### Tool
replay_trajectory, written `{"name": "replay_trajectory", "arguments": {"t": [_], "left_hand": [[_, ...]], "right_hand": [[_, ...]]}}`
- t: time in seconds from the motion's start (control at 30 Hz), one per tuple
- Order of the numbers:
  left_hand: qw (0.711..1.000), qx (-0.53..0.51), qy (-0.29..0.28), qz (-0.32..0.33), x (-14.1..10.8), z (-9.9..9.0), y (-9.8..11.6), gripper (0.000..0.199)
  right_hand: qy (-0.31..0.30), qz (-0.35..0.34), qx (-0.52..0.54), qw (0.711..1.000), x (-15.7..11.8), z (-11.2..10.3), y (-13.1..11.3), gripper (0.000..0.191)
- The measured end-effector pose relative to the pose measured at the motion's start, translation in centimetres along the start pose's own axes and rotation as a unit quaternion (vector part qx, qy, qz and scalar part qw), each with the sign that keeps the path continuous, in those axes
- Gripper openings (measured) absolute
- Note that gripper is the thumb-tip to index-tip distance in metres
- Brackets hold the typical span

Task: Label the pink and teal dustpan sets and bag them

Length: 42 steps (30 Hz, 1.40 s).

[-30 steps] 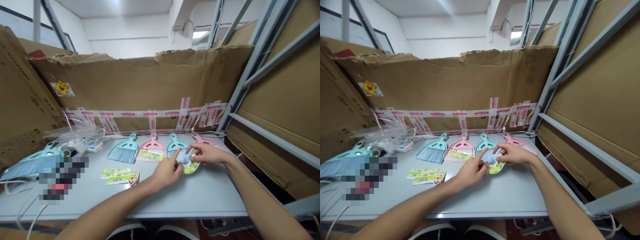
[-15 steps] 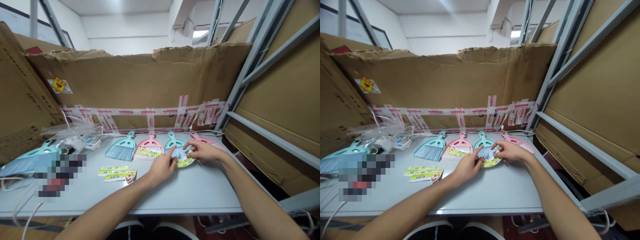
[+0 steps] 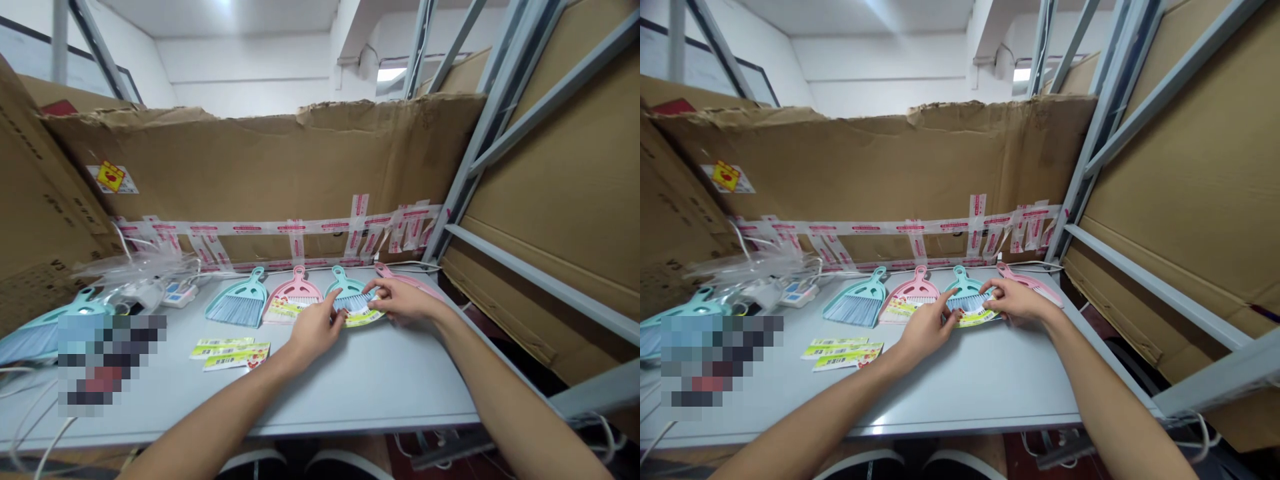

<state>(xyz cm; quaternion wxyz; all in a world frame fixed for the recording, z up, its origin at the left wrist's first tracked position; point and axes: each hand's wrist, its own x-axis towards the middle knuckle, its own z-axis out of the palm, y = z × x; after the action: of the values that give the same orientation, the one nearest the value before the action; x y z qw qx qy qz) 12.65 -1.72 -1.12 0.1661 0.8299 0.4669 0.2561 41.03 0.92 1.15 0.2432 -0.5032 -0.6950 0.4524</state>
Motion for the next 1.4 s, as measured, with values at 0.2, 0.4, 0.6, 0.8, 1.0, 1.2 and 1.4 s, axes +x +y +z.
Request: {"name": "replay_trajectory", "arguments": {"t": [0.2,0.4,0.6,0.8,1.0,1.2,1.4], "left_hand": [[0.997,0.077,-0.001,0.002,0.8,-0.3,-0.7,0.054],[0.995,0.097,-0.004,0.004,1.2,-0.3,-1.2,0.051],[0.997,0.083,0.002,0.002,1.7,-0.1,-1.6,0.048],[0.996,0.084,0.0,-0.005,2.0,-0.2,-1.6,0.048],[0.997,0.073,0.02,0.012,1.9,-0.1,-1.8,0.044],[0.994,0.092,0.058,0.033,1.9,-1.0,-2.0,0.041],[0.989,0.127,0.044,0.069,1.2,-2.2,-1.1,0.036]], "right_hand": [[0.02,0.018,-0.027,0.999,0.2,0.3,0.3,0.044],[0.054,0.011,-0.093,0.994,0.7,0.6,0.8,0.038],[0.11,-0.039,-0.173,0.978,1.6,0.9,0.9,0.03],[0.137,-0.053,-0.232,0.961,2.0,1.4,1.1,0.03],[0.178,-0.075,-0.274,0.942,2.2,1.5,1.1,0.03],[0.218,-0.074,-0.28,0.932,1.5,0.7,0.2,0.025],[0.231,-0.067,-0.287,0.927,1.3,0.2,0.4,0.026]]}}
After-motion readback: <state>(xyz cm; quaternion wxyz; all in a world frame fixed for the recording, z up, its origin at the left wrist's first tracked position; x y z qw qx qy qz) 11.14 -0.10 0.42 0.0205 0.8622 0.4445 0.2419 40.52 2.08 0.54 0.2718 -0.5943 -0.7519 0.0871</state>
